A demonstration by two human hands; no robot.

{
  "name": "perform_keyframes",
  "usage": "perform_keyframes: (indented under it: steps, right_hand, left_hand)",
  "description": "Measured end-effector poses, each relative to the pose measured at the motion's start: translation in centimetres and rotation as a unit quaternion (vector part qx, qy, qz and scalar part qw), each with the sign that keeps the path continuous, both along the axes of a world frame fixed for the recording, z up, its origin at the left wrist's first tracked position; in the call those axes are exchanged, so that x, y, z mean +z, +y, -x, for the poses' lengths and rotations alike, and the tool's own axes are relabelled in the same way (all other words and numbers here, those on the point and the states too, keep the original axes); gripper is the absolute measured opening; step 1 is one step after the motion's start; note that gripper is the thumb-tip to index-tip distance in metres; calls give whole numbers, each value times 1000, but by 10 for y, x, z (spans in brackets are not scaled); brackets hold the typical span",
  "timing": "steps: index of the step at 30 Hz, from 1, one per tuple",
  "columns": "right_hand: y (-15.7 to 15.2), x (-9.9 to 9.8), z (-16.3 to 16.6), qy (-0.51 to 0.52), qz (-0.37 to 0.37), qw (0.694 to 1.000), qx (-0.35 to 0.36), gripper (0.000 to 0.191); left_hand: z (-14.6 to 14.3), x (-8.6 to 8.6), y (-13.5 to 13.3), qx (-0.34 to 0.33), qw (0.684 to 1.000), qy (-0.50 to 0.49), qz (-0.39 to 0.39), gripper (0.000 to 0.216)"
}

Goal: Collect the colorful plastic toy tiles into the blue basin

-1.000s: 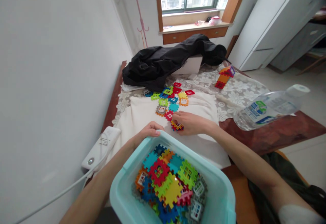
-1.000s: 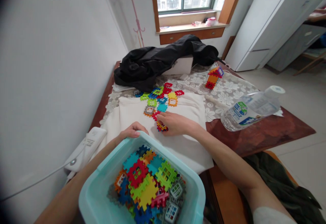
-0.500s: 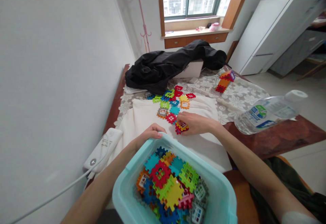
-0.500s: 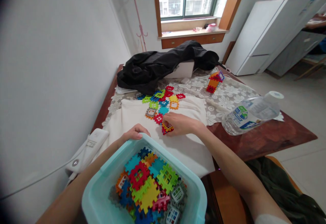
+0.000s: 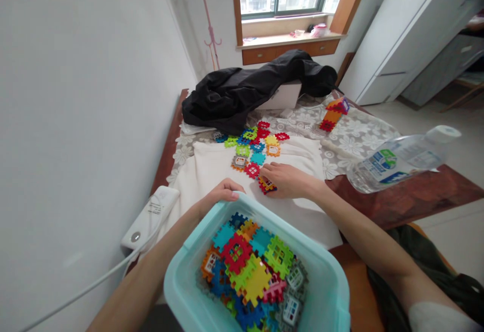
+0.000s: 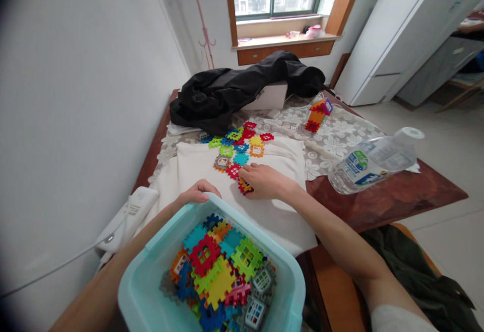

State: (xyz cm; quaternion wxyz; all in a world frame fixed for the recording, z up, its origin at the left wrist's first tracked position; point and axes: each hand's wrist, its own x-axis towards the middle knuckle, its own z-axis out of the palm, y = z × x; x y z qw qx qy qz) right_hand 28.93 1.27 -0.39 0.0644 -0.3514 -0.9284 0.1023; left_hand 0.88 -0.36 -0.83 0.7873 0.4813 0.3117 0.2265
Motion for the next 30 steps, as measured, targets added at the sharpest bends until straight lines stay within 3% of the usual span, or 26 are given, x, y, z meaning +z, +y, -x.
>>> perform_keyframes:
  steps: [8,18,23,30]
  right_hand:
    - [-4,4,-1,-12,12,1000,-7,27]
    - [13,19,-14,36,124,991,-21,27]
    - [17,10,-10,61,94,993,-36,18]
    - [21,2,-14,56,84,994,-33,20]
  left_hand:
    - [3,-9,0,-2,1000,-6,11,40]
    - [2,-9,5,-22,1000,-8,4,41]
    - [3,-8,5,-23,1000,-2,2,41]
    - [4,-10,2,-10,1000,-5,10,40]
